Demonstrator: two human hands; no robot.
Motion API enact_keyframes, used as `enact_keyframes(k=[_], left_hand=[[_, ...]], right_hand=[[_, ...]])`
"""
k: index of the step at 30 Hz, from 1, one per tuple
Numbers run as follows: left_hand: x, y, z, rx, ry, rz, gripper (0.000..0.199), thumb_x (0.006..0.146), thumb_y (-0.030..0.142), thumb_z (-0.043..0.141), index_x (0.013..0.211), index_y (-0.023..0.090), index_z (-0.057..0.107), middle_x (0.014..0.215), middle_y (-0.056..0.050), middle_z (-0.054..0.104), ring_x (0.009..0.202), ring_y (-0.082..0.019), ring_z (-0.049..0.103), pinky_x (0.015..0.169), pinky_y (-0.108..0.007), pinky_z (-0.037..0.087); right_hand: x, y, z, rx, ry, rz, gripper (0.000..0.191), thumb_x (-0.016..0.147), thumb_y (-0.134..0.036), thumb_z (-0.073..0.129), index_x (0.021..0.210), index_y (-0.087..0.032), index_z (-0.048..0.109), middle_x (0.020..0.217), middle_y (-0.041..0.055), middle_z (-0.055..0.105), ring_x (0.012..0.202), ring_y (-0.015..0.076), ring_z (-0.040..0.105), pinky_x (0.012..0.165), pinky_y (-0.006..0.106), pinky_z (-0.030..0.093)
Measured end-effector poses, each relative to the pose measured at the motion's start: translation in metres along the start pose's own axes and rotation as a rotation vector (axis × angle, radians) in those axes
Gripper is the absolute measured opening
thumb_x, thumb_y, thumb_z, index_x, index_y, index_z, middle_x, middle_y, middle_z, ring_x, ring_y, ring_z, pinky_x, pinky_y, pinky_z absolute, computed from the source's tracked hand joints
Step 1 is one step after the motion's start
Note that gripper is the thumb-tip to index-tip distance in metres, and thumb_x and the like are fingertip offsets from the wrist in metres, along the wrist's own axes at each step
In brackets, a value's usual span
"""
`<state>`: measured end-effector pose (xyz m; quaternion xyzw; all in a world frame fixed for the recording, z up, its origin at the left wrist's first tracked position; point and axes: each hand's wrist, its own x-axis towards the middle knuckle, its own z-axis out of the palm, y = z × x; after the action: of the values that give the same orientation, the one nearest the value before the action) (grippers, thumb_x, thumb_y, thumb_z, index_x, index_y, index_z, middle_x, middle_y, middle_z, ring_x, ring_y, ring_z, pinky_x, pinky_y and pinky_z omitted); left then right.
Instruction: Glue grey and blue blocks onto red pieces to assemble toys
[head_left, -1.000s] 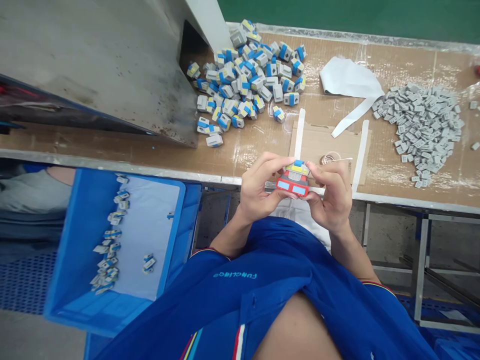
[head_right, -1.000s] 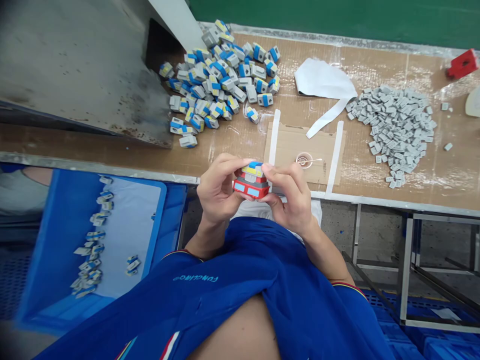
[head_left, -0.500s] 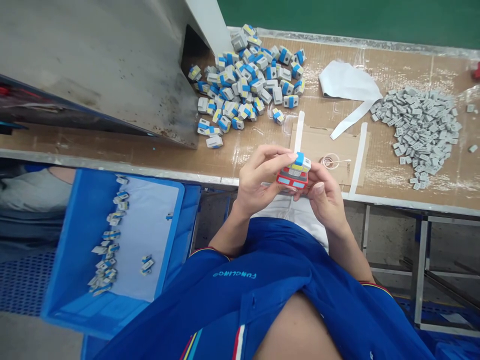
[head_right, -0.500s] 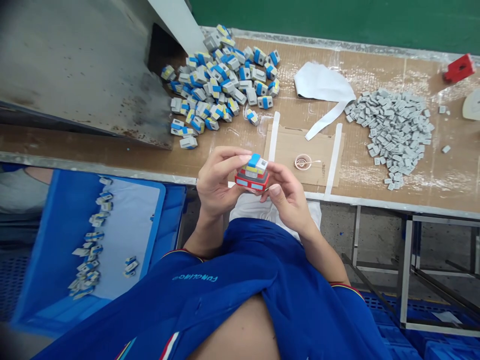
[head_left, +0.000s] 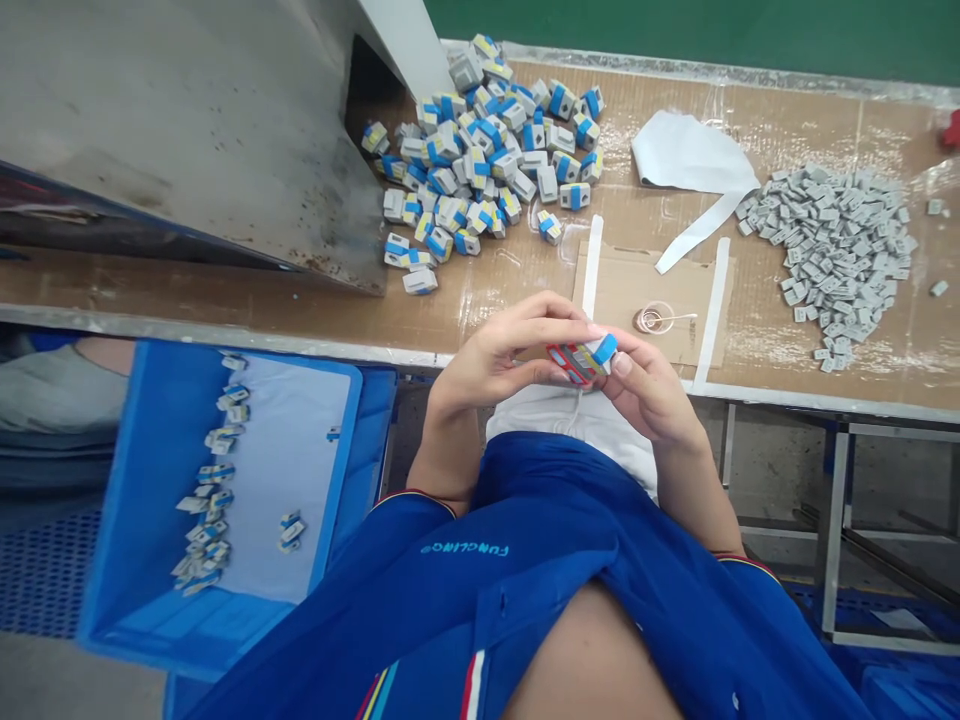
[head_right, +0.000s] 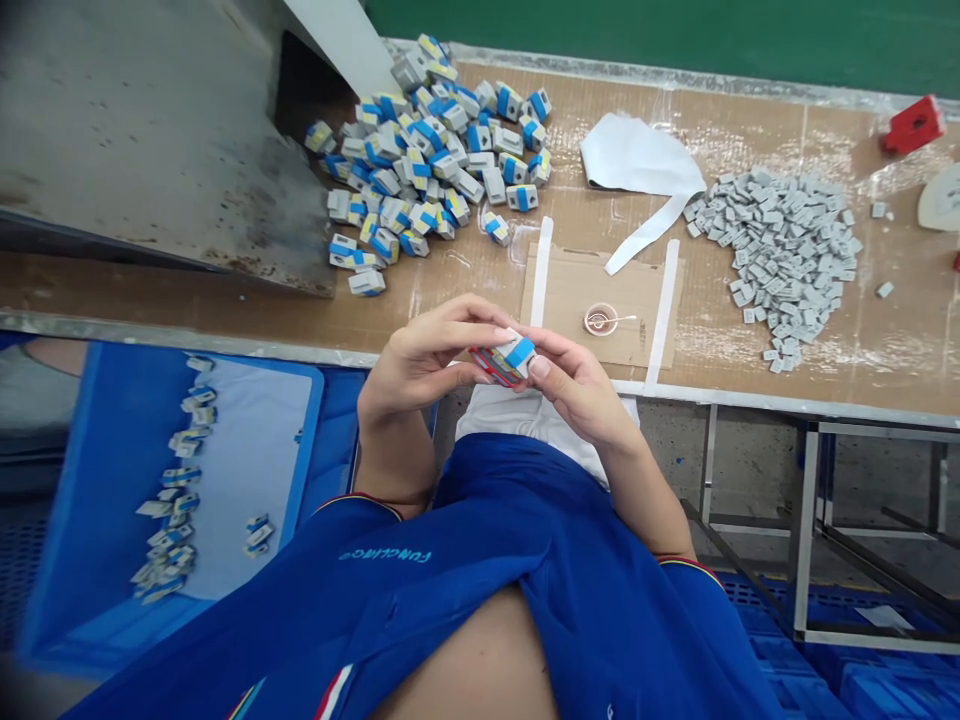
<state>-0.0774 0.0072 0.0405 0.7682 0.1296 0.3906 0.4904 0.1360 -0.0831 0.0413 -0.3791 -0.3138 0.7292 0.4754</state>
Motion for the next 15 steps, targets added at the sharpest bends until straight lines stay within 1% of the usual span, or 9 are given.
enact_keyframes(k=[2,3,4,6,8,10,13,15], left_hand=[[-0.003,-0.004,0.007,-0.019,0.078,-0.024,0.056,0.097,0.047,0.082,0.151,0.037,0.07,0.132,-0.01,0.074,0.121,-0.024,0.074,0.101,-0.037,0.065],[-0.004,-0.007,0.013,-0.032,0.13,-0.037,0.062,0.095,0.051,0.084,0.154,0.037,0.067,0.136,-0.01,0.072,0.121,-0.024,0.074,0.101,-0.036,0.065],[-0.006,-0.009,0.02,-0.043,0.189,-0.05,0.071,0.091,0.055,0.086,0.156,0.037,0.065,0.139,-0.009,0.07,0.12,-0.023,0.074,0.099,-0.034,0.066],[-0.01,-0.013,0.033,-0.04,0.295,-0.081,0.084,0.084,0.06,0.091,0.159,0.037,0.06,0.144,-0.009,0.067,0.119,-0.022,0.074,0.098,-0.032,0.066],[-0.012,-0.014,0.045,0.008,0.374,-0.088,0.086,0.083,0.064,0.09,0.158,0.034,0.061,0.144,-0.011,0.066,0.125,-0.024,0.072,0.1,-0.033,0.065],[-0.013,-0.014,0.053,0.068,0.426,-0.065,0.082,0.084,0.067,0.087,0.154,0.031,0.064,0.141,-0.012,0.069,0.13,-0.026,0.07,0.102,-0.036,0.065],[-0.01,-0.012,0.055,0.132,0.444,-0.004,0.077,0.086,0.069,0.084,0.15,0.029,0.067,0.139,-0.013,0.072,0.132,-0.028,0.069,0.108,-0.042,0.063],[-0.008,-0.011,0.053,0.153,0.427,0.03,0.075,0.088,0.07,0.081,0.149,0.03,0.068,0.14,-0.014,0.072,0.133,-0.029,0.069,0.112,-0.046,0.06]], right_hand=[[0.0,0.002,0.004,0.024,0.046,-0.025,0.057,0.081,-0.062,0.093,0.124,-0.03,0.078,0.124,0.0065,0.083,0.114,0.0251,0.077,0.106,0.045,0.065],[0.001,0.003,0.006,0.039,0.072,-0.041,0.059,0.079,-0.06,0.094,0.127,-0.03,0.077,0.131,0.0067,0.082,0.121,0.026,0.076,0.112,0.046,0.063],[0.001,0.005,0.008,0.054,0.096,-0.056,0.061,0.078,-0.058,0.096,0.129,-0.031,0.075,0.136,0.0067,0.08,0.125,0.0263,0.075,0.116,0.047,0.061],[0.002,0.009,0.012,0.08,0.142,-0.089,0.066,0.076,-0.054,0.097,0.134,-0.033,0.072,0.144,0.0065,0.076,0.129,0.026,0.073,0.118,0.046,0.06],[0.005,0.014,0.013,0.089,0.172,-0.133,0.069,0.075,-0.051,0.099,0.135,-0.034,0.068,0.143,0.0059,0.075,0.127,0.0246,0.073,0.114,0.044,0.063],[0.007,0.02,0.013,0.087,0.166,-0.176,0.072,0.073,-0.048,0.1,0.134,-0.035,0.065,0.137,0.0046,0.076,0.117,0.0222,0.075,0.105,0.042,0.067],[0.011,0.027,0.01,0.09,0.132,-0.215,0.074,0.07,-0.049,0.102,0.131,-0.036,0.063,0.128,0.0023,0.076,0.103,0.0191,0.075,0.091,0.037,0.069],[0.012,0.031,0.01,0.087,0.125,-0.21,0.075,0.067,-0.055,0.103,0.128,-0.035,0.063,0.124,0.0024,0.075,0.1,0.0191,0.075,0.086,0.036,0.069]])
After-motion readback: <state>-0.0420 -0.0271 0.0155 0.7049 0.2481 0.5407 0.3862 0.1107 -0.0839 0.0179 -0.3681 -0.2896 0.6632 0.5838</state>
